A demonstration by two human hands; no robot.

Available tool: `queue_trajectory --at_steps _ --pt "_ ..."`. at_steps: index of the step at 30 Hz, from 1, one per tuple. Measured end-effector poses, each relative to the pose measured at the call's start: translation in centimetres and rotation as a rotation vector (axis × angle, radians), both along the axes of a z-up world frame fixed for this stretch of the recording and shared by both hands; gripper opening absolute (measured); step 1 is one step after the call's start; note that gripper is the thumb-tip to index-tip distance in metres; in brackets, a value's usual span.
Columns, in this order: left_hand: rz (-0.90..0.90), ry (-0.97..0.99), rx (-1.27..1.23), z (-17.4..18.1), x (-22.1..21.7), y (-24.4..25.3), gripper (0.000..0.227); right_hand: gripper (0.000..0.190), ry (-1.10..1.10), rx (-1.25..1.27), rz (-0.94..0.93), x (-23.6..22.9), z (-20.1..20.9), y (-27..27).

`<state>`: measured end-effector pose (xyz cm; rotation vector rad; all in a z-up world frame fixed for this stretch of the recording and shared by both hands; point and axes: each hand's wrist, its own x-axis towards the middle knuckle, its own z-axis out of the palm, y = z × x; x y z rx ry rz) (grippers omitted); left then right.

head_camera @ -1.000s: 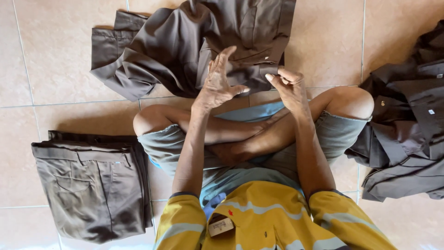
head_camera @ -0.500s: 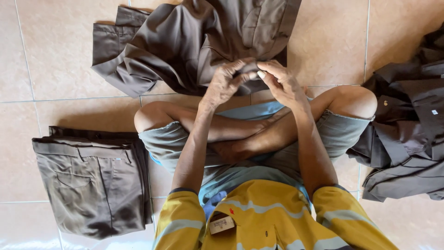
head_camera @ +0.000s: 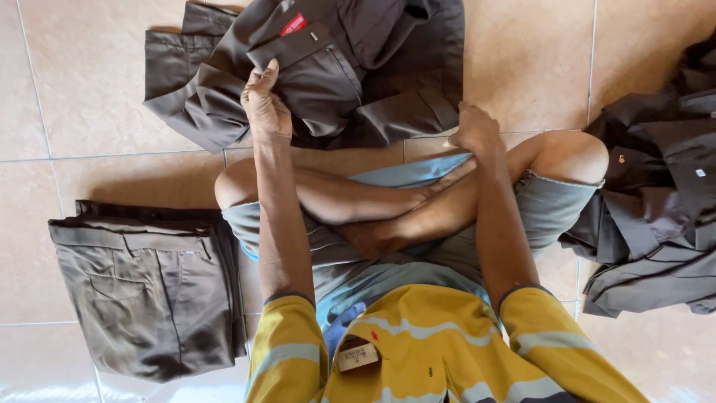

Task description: Folding brown pants into a rectangular shape while sitting on the floor.

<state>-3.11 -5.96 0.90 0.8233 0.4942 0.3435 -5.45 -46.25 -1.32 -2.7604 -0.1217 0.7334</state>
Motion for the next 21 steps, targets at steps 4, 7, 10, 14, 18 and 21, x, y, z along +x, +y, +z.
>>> queue_trajectory --at_steps 4,7,10,14,18,21 --pt "0.057 -0.059 0.043 0.8 -0.6 0.0 0.023 0.052 0.148 -0.232 -0.089 0.9 -3.4 0.5" --pt "0.083 -0.097 0.098 2.4 -0.6 -0.7 0.021 0.033 -0.108 -0.168 0.032 0.7 -3.6 -0.4" --pt "0.097 -0.122 0.238 5.5 -0.9 -1.8 0.017 0.009 -0.399 0.025 0.196 0.2 -0.3 -0.2" --pt "0.053 -0.296 0.578 3.7 1.1 -4.4 0.052 0.029 -0.558 0.436 0.270 -1.0 8.7 2.8" --pt "-0.225 -0.369 0.881 6.0 -0.8 -11.3 0.018 0.026 -0.464 0.541 0.037 -0.3 12.6 6.0" --pt "-0.401 -0.365 0.916 6.4 -2.4 -14.5 0.024 0.016 -0.271 0.862 -0.320 0.2 14.0 7.6"
